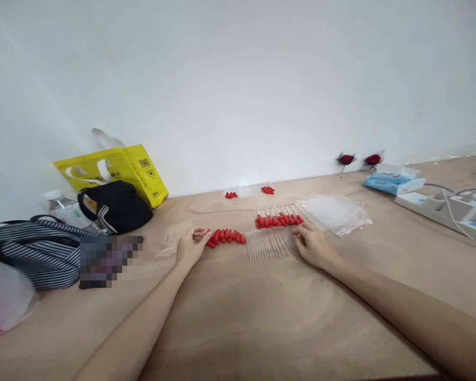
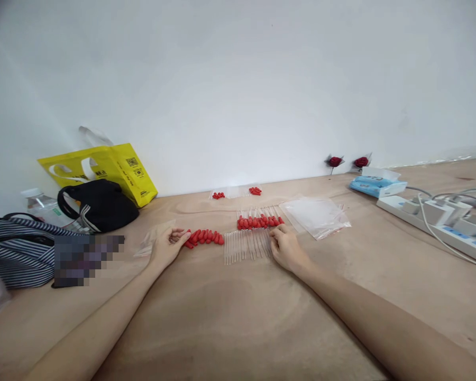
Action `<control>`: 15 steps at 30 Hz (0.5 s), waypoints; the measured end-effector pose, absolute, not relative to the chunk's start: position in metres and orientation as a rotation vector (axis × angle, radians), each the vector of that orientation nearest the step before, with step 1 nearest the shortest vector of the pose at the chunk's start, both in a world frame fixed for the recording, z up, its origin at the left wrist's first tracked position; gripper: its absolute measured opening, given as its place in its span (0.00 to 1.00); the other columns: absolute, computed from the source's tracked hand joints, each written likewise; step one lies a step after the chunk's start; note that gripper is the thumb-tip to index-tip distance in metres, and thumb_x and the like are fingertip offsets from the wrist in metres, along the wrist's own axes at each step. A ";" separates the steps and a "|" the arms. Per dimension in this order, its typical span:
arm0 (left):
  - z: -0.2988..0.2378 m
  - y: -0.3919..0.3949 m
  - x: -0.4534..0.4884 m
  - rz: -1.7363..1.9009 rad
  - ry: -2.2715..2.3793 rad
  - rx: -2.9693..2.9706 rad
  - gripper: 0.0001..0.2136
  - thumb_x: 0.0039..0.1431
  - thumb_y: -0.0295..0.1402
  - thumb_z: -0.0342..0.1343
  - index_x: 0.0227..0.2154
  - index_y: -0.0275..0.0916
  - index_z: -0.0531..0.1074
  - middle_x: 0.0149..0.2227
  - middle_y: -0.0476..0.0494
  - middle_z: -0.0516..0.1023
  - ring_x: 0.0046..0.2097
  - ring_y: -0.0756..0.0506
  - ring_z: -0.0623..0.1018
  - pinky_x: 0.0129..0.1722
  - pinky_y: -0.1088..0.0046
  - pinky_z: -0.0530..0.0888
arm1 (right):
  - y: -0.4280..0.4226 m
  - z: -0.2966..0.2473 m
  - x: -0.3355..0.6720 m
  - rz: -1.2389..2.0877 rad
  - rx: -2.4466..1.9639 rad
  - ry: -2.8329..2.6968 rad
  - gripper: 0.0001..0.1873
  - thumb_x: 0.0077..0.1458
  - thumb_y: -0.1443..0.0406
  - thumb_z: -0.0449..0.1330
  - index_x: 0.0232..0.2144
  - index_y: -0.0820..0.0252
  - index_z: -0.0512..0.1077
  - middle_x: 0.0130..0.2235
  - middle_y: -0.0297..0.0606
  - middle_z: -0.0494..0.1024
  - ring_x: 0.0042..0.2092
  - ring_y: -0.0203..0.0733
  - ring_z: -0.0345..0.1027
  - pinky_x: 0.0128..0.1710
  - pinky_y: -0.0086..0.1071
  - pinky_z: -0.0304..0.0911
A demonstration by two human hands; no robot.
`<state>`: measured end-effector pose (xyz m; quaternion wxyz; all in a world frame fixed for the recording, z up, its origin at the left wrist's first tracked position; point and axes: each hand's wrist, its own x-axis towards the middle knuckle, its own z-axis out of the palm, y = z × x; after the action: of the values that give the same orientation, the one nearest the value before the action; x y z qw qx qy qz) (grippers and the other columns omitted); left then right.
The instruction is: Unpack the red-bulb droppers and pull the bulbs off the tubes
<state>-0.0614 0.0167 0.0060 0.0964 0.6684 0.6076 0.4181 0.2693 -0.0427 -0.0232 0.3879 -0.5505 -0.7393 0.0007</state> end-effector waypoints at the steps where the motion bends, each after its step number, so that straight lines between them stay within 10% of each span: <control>1: 0.006 0.017 -0.062 1.241 1.800 1.972 0.20 0.42 0.48 0.54 0.31 0.35 0.69 0.26 0.44 0.75 0.27 0.48 0.73 0.28 0.73 0.70 | -0.043 -0.022 0.269 0.006 -1.406 -1.886 0.09 0.49 0.71 0.47 0.28 0.61 0.68 0.32 0.41 0.69 0.32 0.38 0.64 0.32 0.30 0.60; 15: 0.014 0.010 -0.062 1.414 1.902 2.056 0.15 0.51 0.43 0.45 0.29 0.36 0.70 0.30 0.42 0.75 0.34 0.45 0.73 0.33 0.71 0.69 | -0.045 -0.019 0.268 0.047 -1.430 -1.938 0.09 0.53 0.67 0.48 0.27 0.60 0.68 0.31 0.39 0.70 0.35 0.38 0.65 0.37 0.30 0.58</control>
<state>-0.0620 0.0101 0.0141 0.0021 0.6552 0.6063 0.4506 0.2684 -0.0448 -0.0190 0.3582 -0.5542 -0.7511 0.0183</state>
